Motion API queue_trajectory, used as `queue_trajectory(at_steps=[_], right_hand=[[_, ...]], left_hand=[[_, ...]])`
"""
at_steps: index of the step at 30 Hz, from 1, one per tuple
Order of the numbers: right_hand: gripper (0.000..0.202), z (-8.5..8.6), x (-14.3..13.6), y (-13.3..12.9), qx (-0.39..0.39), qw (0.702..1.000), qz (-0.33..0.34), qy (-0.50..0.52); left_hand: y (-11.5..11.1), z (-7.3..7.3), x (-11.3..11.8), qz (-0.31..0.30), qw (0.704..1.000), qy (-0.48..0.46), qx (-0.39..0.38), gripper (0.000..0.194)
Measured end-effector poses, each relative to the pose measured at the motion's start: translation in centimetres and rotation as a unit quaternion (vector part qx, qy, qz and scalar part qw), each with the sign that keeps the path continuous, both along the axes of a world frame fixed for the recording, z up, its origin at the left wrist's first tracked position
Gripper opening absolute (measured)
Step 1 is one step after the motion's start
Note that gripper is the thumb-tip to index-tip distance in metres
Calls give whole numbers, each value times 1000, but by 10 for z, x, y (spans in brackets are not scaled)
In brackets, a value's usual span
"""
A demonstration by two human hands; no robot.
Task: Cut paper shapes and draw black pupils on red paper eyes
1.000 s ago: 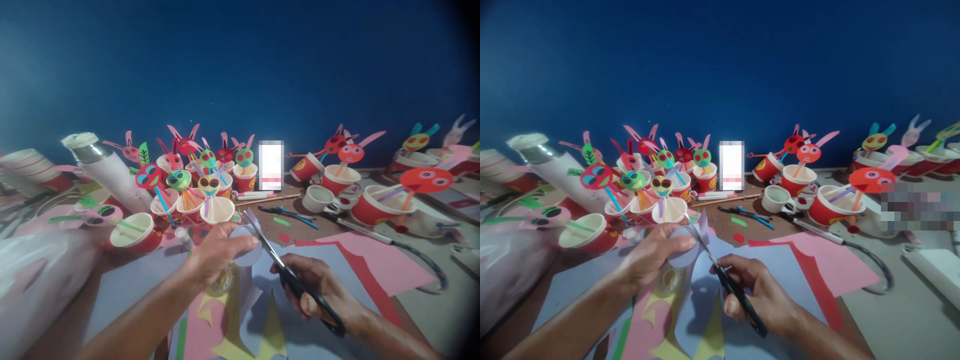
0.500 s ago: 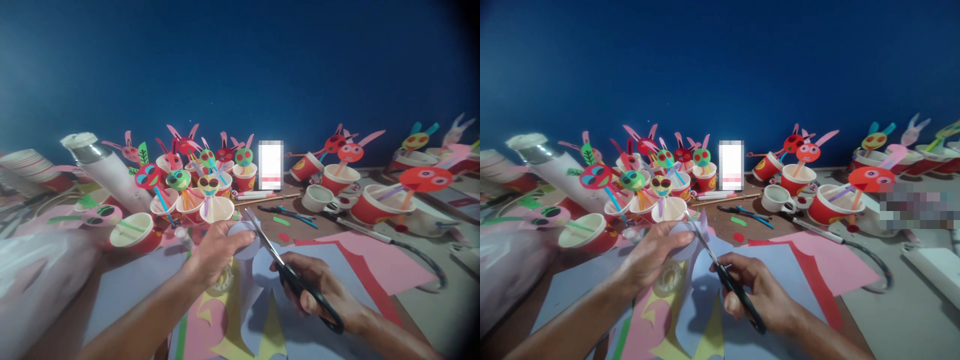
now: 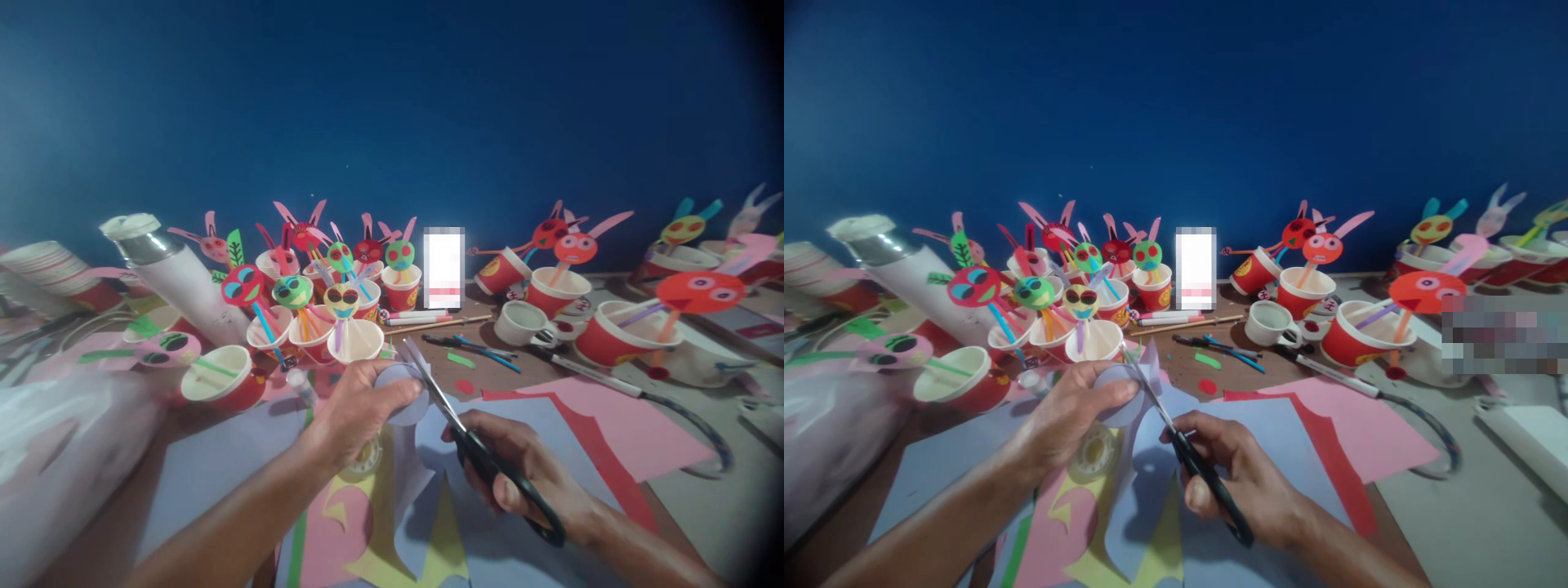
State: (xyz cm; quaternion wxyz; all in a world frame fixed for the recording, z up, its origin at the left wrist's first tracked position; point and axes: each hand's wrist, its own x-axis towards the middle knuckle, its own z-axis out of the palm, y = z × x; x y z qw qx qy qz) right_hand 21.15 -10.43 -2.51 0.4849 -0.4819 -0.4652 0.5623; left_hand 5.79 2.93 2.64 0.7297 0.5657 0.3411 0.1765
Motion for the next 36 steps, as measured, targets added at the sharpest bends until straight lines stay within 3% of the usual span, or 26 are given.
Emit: queue_trajectory(at_steps=[11, 24, 36], right_hand=[[74, 11, -4, 2, -62, 997, -38, 11], [79, 10, -5, 2, -96, 994, -47, 19], [63, 1, 2, 0, -20, 1000, 15, 9]], left_hand=[[1, 4, -1, -13, 1000, -4, 20, 16], [9, -3, -2, -31, 999, 4, 10, 16], [8, -1, 0, -39, 999, 11, -19, 15]])
